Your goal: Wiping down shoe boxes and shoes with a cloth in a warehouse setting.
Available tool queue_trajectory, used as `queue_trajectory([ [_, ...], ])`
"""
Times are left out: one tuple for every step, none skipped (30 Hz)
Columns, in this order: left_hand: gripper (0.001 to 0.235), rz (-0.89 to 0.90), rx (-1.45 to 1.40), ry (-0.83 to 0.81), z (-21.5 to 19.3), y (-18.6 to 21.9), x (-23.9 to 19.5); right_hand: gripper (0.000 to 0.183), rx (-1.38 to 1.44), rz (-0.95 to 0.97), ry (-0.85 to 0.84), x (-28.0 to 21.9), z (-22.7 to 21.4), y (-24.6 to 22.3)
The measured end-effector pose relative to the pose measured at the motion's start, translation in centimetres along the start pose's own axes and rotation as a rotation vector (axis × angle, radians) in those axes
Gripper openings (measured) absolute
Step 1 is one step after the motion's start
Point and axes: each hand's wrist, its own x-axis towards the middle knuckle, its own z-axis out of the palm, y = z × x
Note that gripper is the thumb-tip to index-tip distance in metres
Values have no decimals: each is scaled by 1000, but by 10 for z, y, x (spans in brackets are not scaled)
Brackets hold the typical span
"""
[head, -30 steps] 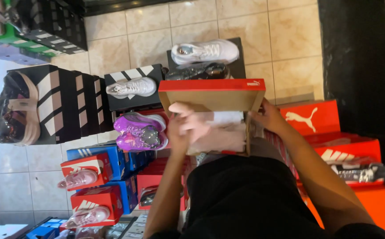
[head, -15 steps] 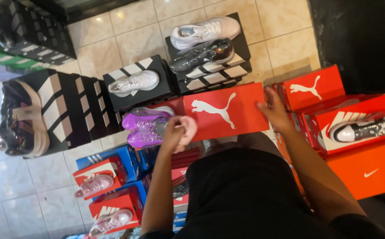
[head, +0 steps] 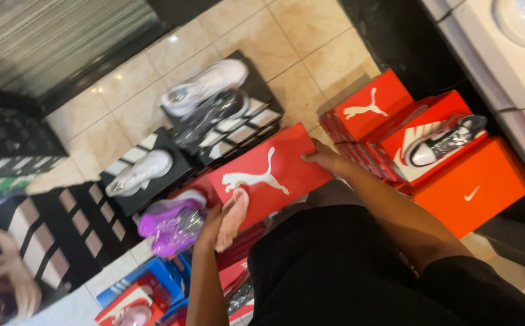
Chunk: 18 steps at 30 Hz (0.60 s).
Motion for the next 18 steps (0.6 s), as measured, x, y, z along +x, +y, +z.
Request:
queue_trajectory([
  [48, 82, 389, -73, -26, 21, 24, 92, -5, 13, -11, -9, -14, -13],
  [48, 74, 392, -61, 19, -23, -3, 92, 2, 23, -2, -7, -42, -20],
  [60, 298, 1284, 178, 53, -92, -27, 90, -16, -68, -1, -3, -72, -28],
  [75, 518, 2173, 425, 74, -176, -57, 88, -35, -160, 1, 1, -103, -36],
  [75, 497, 2183, 428, 34, -147, 6, 88, -26, -147, 11, 25, -141, -14],
  [58, 627, 2515, 230, -11, -118, 55, 79, -44, -129, 15, 49, -179, 9],
  [53, 763, 2829, -14, -50, -84, 89, 72, -57, -113, 16, 74, -214, 33],
  [53, 738, 2843, -17, -20, -132, 96, 72, -43, -101, 25, 64, -230, 3],
  [58, 620, 2361, 102, 8, -180, 105, 74, -79, -96, 107, 54, -246, -27],
  [74, 504, 1876, 204, 36, -228, 114, 80, -116, -89, 189, 46, -262, -57],
  [74, 491, 1877, 211, 45, -247, 140, 80, -113, -76, 192, 76, -297, -37],
  [71, 537, 1881, 158, 54, -264, 167, 72, -172, -66, 214, 107, -331, -16],
  [68, 588, 1875, 107, 62, -282, 193, 65, -237, -57, 228, 139, -364, 4],
  [68, 581, 1868, 117, 70, -296, 215, 65, -240, -46, 222, 150, -382, 3],
  [72, 526, 1847, 117, 79, -308, 237, 70, -235, -6, 208, 163, -398, 1],
  [76, 471, 1824, 117, 87, -317, 259, 76, -230, 34, 194, 177, -413, 1],
  [76, 461, 1817, 134, 83, -314, 283, 76, -231, 51, 185, 188, -422, 6],
  [74, 423, 1852, 141, 79, -309, 306, 80, -259, 70, 191, 199, -430, 12],
])
